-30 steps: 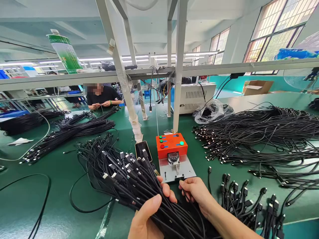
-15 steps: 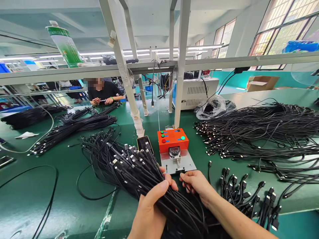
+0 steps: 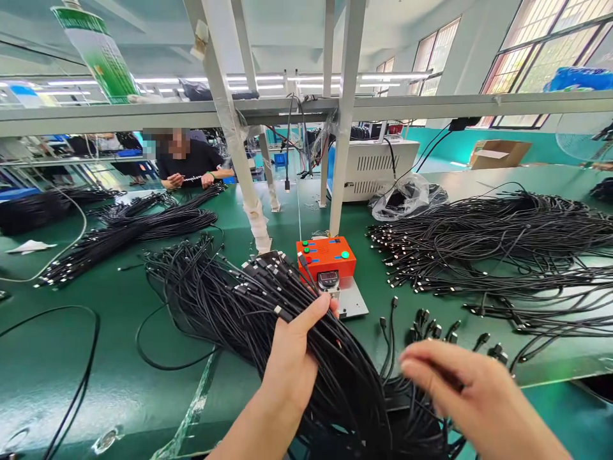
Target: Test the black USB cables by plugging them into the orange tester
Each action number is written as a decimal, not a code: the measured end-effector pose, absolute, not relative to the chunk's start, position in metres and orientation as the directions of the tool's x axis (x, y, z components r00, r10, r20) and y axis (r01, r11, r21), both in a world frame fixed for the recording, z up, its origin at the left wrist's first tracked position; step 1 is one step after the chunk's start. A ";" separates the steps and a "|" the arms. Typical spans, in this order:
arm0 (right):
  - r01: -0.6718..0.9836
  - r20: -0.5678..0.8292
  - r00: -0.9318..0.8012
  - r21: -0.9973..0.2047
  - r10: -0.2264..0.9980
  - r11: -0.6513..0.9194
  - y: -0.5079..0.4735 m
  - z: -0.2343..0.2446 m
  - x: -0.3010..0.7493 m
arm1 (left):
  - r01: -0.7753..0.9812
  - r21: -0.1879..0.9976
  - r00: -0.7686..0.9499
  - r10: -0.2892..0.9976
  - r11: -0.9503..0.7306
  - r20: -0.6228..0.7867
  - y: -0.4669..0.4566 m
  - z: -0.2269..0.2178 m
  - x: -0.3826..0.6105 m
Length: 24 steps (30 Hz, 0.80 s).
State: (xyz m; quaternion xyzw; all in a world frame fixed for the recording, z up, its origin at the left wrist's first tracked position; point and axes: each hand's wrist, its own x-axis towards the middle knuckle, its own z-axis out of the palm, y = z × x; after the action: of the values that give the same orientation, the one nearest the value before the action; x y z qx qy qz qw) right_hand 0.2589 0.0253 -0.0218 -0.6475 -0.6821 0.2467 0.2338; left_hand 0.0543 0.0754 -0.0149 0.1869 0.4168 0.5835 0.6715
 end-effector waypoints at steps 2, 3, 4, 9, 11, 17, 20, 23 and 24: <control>0.696 -0.091 -0.226 -0.711 0.970 0.096 0.015 -0.027 0.238 | -0.630 0.739 -0.026 0.945 0.239 -0.327 0.082 -0.016 0.058; 0.683 -0.119 -0.259 -0.724 0.958 0.095 0.012 -0.032 0.229 | -0.630 0.740 -0.022 0.948 0.234 -0.319 0.084 -0.016 0.059; 0.679 -0.136 -0.259 -0.730 0.956 0.080 0.010 -0.037 0.223 | -0.631 0.740 -0.012 0.951 0.232 -0.309 0.084 -0.016 0.060; 0.524 -0.289 -0.239 -0.842 0.927 -0.127 0.014 -0.052 0.221 | -0.633 0.719 0.162 0.957 0.287 -0.240 0.075 -0.017 0.054; 0.395 -0.300 -0.258 -0.900 0.918 -0.183 0.017 -0.047 0.224 | -0.626 0.727 0.196 0.959 0.282 -0.203 0.072 -0.019 0.052; -0.042 -0.187 -0.124 -0.980 0.975 -0.193 0.041 0.004 0.239 | -0.633 0.742 0.168 0.975 0.220 -0.146 0.070 -0.021 0.055; -0.200 -0.029 0.114 -0.980 0.993 -0.006 0.062 0.032 0.263 | -0.656 0.725 0.154 0.978 0.210 -0.143 0.067 -0.021 0.053; -0.204 0.095 0.305 -0.965 0.947 0.163 0.081 0.053 0.289 | -0.671 0.703 0.182 0.972 0.235 -0.151 0.059 -0.023 0.045; -0.198 0.115 0.328 -0.962 0.938 0.187 0.085 0.056 0.295 | -0.678 0.692 0.199 0.968 0.247 -0.151 0.055 -0.024 0.041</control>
State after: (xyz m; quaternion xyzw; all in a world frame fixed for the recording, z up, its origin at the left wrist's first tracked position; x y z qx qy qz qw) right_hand 0.2948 0.0851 0.0563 -0.4726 -0.3914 0.4277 0.6637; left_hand 0.0412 0.0548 -0.0243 0.2480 0.2928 0.5611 0.7335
